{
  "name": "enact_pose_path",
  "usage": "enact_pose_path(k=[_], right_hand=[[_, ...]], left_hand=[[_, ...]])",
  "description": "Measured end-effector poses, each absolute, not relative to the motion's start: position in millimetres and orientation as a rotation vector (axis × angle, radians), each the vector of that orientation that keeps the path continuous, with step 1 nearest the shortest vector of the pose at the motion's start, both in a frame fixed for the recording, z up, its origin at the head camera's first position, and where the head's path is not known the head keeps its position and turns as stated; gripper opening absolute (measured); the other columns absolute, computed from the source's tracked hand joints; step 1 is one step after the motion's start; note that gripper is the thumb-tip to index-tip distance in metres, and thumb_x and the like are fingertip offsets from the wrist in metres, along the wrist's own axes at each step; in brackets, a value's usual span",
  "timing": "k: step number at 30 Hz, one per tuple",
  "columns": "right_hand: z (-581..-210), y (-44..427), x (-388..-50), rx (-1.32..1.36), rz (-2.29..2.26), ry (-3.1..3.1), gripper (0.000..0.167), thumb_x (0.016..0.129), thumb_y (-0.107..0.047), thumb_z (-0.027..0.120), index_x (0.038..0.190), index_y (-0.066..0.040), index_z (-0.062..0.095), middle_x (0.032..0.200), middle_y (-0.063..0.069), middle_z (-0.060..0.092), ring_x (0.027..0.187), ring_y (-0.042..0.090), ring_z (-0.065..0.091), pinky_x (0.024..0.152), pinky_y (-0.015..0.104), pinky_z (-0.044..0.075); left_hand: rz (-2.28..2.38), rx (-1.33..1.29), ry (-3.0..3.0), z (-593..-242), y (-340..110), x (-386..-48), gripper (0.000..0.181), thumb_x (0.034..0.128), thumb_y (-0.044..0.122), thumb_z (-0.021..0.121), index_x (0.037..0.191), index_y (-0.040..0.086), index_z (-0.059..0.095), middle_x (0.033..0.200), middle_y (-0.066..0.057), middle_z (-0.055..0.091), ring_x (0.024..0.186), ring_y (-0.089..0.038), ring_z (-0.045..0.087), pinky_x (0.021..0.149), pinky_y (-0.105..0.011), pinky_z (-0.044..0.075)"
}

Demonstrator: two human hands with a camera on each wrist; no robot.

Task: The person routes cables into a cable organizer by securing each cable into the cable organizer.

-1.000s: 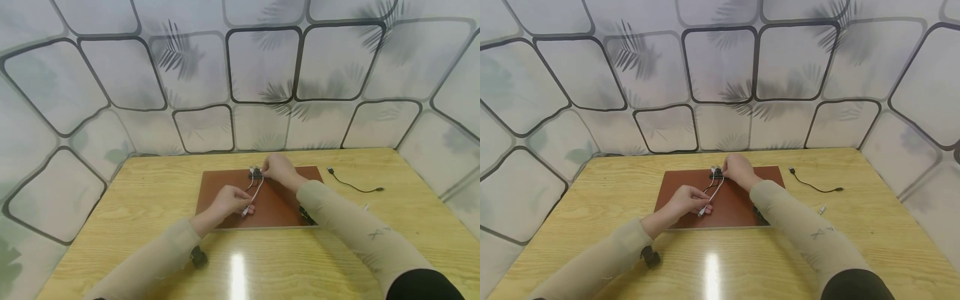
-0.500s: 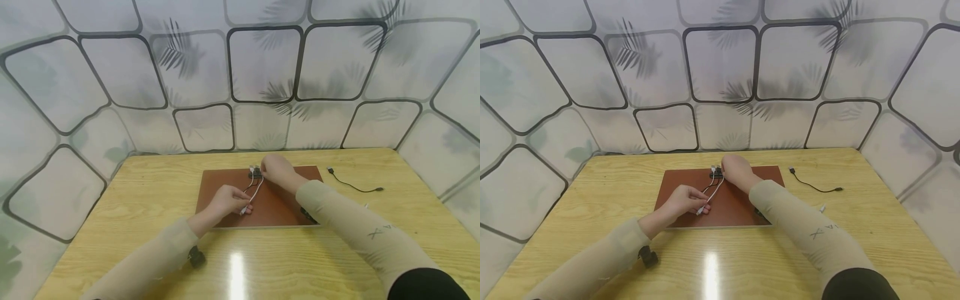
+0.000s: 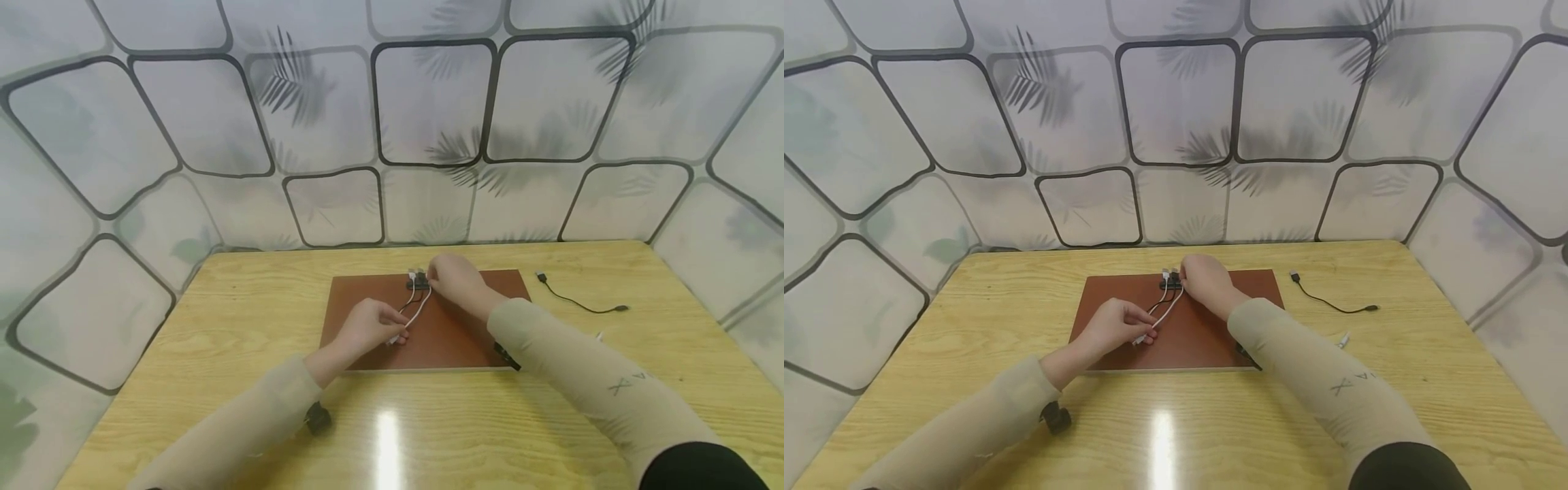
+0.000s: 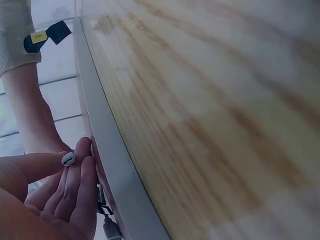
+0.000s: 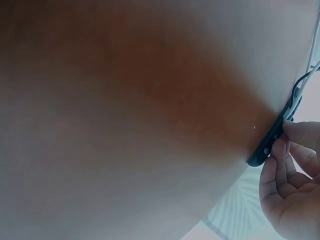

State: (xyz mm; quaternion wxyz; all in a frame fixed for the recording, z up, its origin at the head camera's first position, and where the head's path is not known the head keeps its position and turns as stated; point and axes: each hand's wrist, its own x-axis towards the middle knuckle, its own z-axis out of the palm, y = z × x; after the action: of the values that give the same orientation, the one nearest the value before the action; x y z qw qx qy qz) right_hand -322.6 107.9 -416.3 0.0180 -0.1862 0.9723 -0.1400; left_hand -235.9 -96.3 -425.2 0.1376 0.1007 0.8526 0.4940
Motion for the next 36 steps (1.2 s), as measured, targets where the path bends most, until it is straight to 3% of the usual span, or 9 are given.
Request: enact_pose_path(k=[14, 20, 27, 33, 36], right_hand=[[-413.8, 109.4, -322.9, -0.549, -0.507, 2.996, 0.014, 0.101, -0.013, 0.07, 0.108, -0.004, 0.079, 0.111, 0.011, 0.08, 0.103, 0.028, 0.075, 0.092, 0.044, 0.062], [-411.0, 109.2, -316.6, -0.589, -0.465, 2.999, 0.016, 0.1, -0.012, 0.071, 0.111, -0.003, 0.079, 0.111, 0.011, 0.079, 0.104, 0.028, 0.075, 0.093, 0.044, 0.062], [-406.5, 109.1, -300.4, -0.687, -0.381, 3.026, 0.017, 0.096, -0.01, 0.069, 0.109, -0.002, 0.077, 0.108, 0.013, 0.078, 0.103, 0.029, 0.073, 0.091, 0.046, 0.061], [-409.2, 114.5, -286.6, -0.717, -0.307, 3.027, 0.015, 0.098, -0.016, 0.073, 0.105, -0.004, 0.072, 0.102, 0.012, 0.071, 0.093, 0.026, 0.066, 0.081, 0.043, 0.058], [-410.2, 118.4, -279.9, -0.722, -0.286, 3.027, 0.019, 0.098, -0.02, 0.075, 0.106, -0.004, 0.069, 0.103, 0.013, 0.069, 0.09, 0.026, 0.065, 0.076, 0.043, 0.056]], left_hand=[[1.201, 0.425, 2.687, -417.1, -100.3, -232.8, 0.011, 0.0932, -0.002, 0.076, 0.101, 0.002, 0.083, 0.09, -0.01, 0.083, 0.078, -0.015, 0.08, 0.066, -0.021, 0.06], [1.046, 0.522, 2.845, -415.5, -102.2, -231.9, 0.011, 0.0907, 0.002, 0.08, 0.098, 0.009, 0.085, 0.094, -0.005, 0.084, 0.076, -0.009, 0.075, 0.074, -0.023, 0.057], [1.063, 0.521, 2.853, -413.6, -104.4, -229.4, 0.013, 0.09, 0.002, 0.08, 0.102, 0.006, 0.084, 0.098, -0.007, 0.083, 0.085, -0.017, 0.079, 0.075, -0.025, 0.061], [0.984, 0.547, 2.917, -412.6, -107.9, -226.7, 0.013, 0.0924, 0.007, 0.08, 0.105, 0.006, 0.083, 0.103, -0.006, 0.083, 0.097, -0.022, 0.079, 0.088, -0.037, 0.063], [0.914, 0.568, 2.959, -411.6, -109.4, -224.4, 0.013, 0.0929, 0.008, 0.08, 0.106, 0.007, 0.083, 0.103, -0.006, 0.083, 0.097, -0.022, 0.079, 0.088, -0.039, 0.063]])
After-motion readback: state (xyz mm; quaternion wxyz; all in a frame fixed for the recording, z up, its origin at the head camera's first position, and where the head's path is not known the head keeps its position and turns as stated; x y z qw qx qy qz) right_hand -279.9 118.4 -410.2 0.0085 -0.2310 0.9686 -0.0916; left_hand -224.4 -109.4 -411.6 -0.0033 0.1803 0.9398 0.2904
